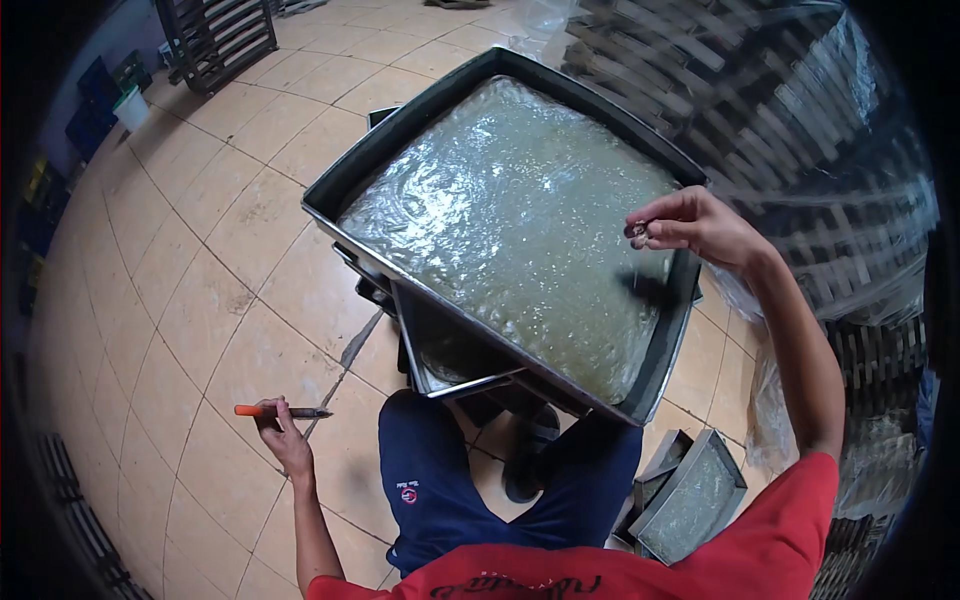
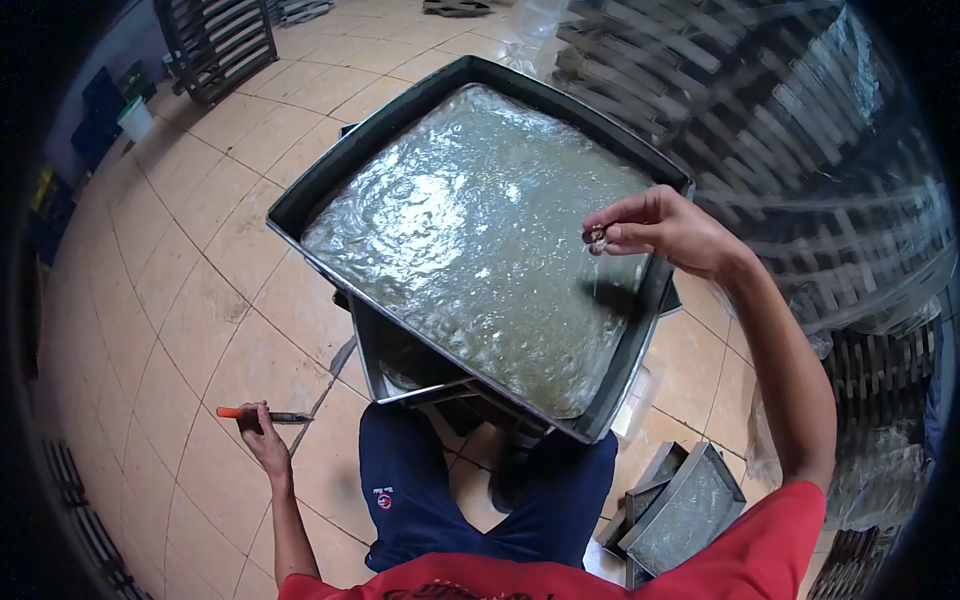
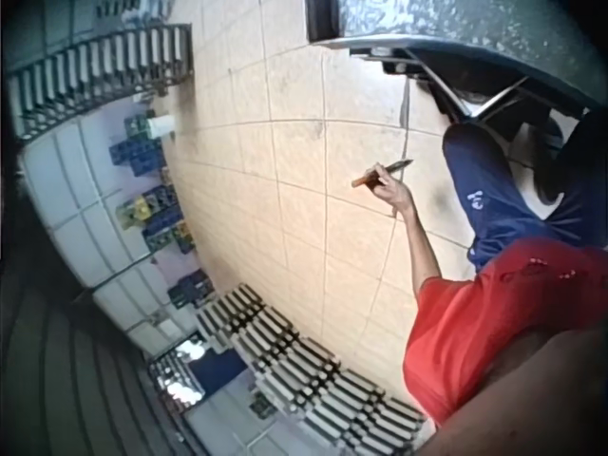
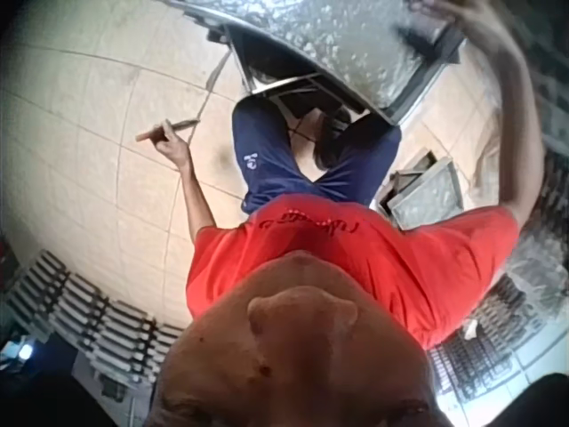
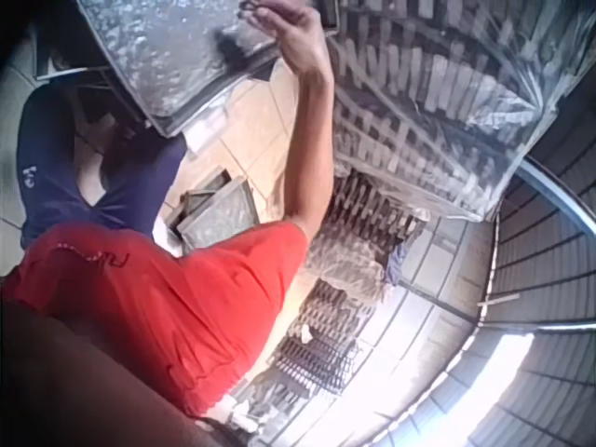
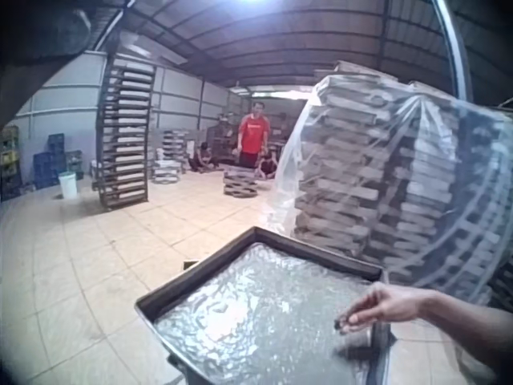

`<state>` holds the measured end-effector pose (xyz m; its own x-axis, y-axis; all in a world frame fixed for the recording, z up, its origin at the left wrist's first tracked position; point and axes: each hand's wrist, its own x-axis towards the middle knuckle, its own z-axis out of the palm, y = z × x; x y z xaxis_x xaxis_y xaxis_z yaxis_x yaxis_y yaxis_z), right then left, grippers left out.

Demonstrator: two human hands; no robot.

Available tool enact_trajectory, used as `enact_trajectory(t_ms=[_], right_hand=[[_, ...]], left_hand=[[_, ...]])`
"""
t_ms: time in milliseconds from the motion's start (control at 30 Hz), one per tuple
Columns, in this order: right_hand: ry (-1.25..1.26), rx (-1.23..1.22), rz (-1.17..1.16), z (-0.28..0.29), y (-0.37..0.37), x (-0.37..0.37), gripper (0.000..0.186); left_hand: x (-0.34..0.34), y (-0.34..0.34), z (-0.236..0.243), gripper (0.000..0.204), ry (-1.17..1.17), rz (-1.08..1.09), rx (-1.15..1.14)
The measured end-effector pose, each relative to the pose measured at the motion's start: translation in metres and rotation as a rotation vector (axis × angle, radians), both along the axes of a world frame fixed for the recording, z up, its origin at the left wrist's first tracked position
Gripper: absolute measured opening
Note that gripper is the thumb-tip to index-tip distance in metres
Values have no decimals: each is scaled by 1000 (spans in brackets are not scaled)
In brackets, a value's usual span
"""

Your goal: The person applies a liquid substance to dough in square trays using a wide brush and sprinkles small items by hand. The person stacks the trays on top of one another in the center of the room.

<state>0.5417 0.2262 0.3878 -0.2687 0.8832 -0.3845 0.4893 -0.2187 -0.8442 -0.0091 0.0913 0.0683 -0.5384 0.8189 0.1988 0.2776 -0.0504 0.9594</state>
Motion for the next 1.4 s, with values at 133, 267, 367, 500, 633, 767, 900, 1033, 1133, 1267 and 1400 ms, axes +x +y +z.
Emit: enact_trajectory(t_ms=[133, 267, 367, 500, 633, 767, 900, 1033, 1133, 1267, 1400], right_hand=[[34, 61, 43, 9, -11, -39, 29], [-72, 180, 185, -3, 23, -74, 26], [-97, 296, 232, -1, 42, -85, 25], [-416, 413, 412, 16, 32, -55, 26], [-413, 593, 36, 35, 6, -33, 23], [-473, 1041, 275, 3, -4, -26, 23], [-386, 870, -27, -10, -37, -24, 11], [-667, 360, -224, -9, -81, -19, 25], [-464, 987, -564, -59, -102, 21, 55], [172, 70, -648, -50, -94, 30, 37], [256, -93, -687, -41, -84, 43, 11]], left_hand=[[8, -4, 5, 10, 7, 18, -15], [18, 9, 14, 9, -43, -15, 31], [13, 15, 15, 8, -31, -68, 55], [-1, 8, 23, 8, 54, -43, 76], [-6, 15, 25, 11, 67, -54, 64], [19, 35, 29, 13, 20, -120, 111], [38, 37, 35, 13, 19, -157, 109], [30, 41, 42, 14, 100, -176, 116], [29, 43, 63, 14, 170, -141, 157], [13, 48, 93, 16, 201, -154, 113], [46, 76, 137, 18, 96, -191, 337]])
